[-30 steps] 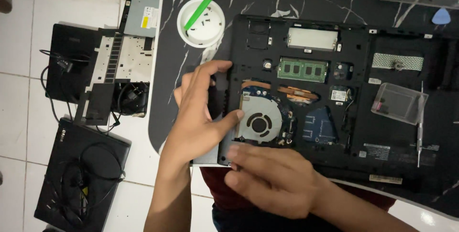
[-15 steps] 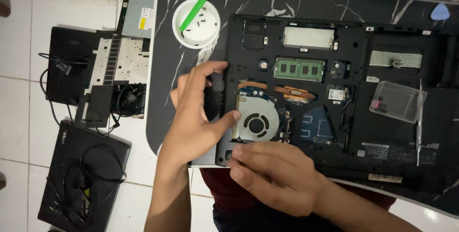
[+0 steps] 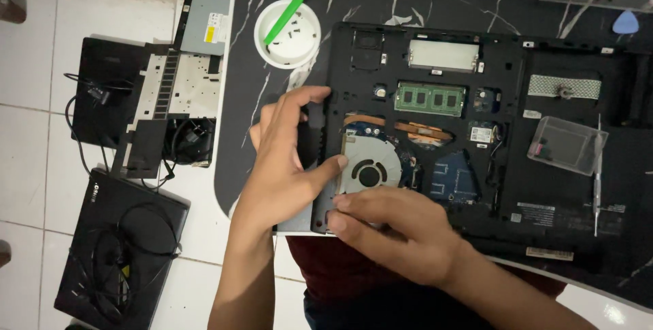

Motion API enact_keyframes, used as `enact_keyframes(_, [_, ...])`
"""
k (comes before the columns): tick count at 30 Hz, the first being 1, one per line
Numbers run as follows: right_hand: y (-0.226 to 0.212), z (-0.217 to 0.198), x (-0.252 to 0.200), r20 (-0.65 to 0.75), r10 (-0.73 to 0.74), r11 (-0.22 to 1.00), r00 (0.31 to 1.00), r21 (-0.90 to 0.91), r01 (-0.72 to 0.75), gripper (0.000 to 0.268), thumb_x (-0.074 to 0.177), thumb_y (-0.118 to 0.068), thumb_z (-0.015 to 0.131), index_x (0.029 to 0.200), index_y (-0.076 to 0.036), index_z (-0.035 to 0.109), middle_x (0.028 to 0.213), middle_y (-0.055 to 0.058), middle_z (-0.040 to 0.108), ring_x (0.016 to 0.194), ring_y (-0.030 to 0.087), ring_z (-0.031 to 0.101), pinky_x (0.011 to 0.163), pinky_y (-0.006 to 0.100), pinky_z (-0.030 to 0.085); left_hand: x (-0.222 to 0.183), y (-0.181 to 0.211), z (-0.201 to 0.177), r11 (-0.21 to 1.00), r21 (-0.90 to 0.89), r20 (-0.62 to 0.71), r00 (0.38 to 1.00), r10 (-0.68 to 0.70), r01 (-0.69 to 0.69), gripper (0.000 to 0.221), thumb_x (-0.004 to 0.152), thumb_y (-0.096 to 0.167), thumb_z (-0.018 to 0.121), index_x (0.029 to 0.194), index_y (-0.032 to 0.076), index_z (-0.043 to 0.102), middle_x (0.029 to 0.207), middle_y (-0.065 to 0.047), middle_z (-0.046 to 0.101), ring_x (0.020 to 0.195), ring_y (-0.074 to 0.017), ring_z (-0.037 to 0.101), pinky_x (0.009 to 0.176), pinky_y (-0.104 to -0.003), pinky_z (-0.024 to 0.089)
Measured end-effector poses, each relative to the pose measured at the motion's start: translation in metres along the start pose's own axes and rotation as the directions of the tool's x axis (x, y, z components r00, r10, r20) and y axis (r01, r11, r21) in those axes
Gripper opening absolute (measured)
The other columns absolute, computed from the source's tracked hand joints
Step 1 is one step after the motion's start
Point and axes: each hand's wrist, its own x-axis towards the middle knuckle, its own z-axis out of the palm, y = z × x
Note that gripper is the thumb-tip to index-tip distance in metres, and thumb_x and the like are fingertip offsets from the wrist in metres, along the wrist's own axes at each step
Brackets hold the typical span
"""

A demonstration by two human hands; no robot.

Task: Repairing a laptop by installing and securing the cooling fan using a screwdriver.

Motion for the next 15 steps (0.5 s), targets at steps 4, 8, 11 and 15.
enact_keyframes(4, [0.001,-0.014,0.013,0.068,-0.310,0.947,0.948,-0.071,0.314,0.023,0.104,-0.009,0.057,0.121,0.004,0.065,0.121,0.025,0.073,0.105,0.032,0.084,0.090,0.042,0.071,-0.001,0.001,-0.002,1.000,-0.009,0.006,1.000,0.008,-0.008,0.070,0.072,0.020,0.075,0.137,0.025,0.049,0.135,0.007,0.055,0.118,-0.0202,0.045,0.098,-0.036,0.023])
enact_keyframes(8, [0.012,-0.007,0.004,0.206,0.050,0.999,0.977,-0.015,-0.048,0.031,0.098,-0.020,0.066,0.120,0.002,0.070,0.123,0.014,0.077,0.108,0.022,0.079,0.092,0.031,0.062,0.000,-0.001,-0.001,0.999,0.005,-0.012,0.999,0.041,-0.041,0.070,0.072,0.020,0.073,0.137,0.025,0.048,0.137,0.007,0.055,0.122,-0.0196,0.044,0.099,-0.036,0.024])
enact_keyframes(11, [-0.002,-0.001,0.008,0.049,0.315,0.947,0.948,0.053,-0.317,0.026,0.087,-0.021,0.080,0.107,-0.008,0.072,0.102,0.008,0.076,0.091,0.017,0.074,0.086,0.029,0.055,-0.002,-0.003,0.000,0.999,0.013,-0.023,0.999,0.038,-0.038,0.071,0.071,0.021,0.075,0.136,0.025,0.048,0.136,0.007,0.055,0.122,-0.0195,0.045,0.098,-0.036,0.024])
enact_keyframes(15, [-0.001,-0.003,0.016,-0.065,-0.220,0.975,0.973,-0.038,0.218,0.011,0.096,0.003,0.064,0.104,0.010,0.063,0.092,0.021,0.070,0.082,0.033,0.072,0.074,0.040,0.062,-0.002,-0.002,0.000,1.000,-0.001,-0.013,0.999,0.029,-0.029,0.072,0.071,0.020,0.075,0.137,0.025,0.048,0.138,0.007,0.054,0.123,-0.0194,0.044,0.099,-0.035,0.023])
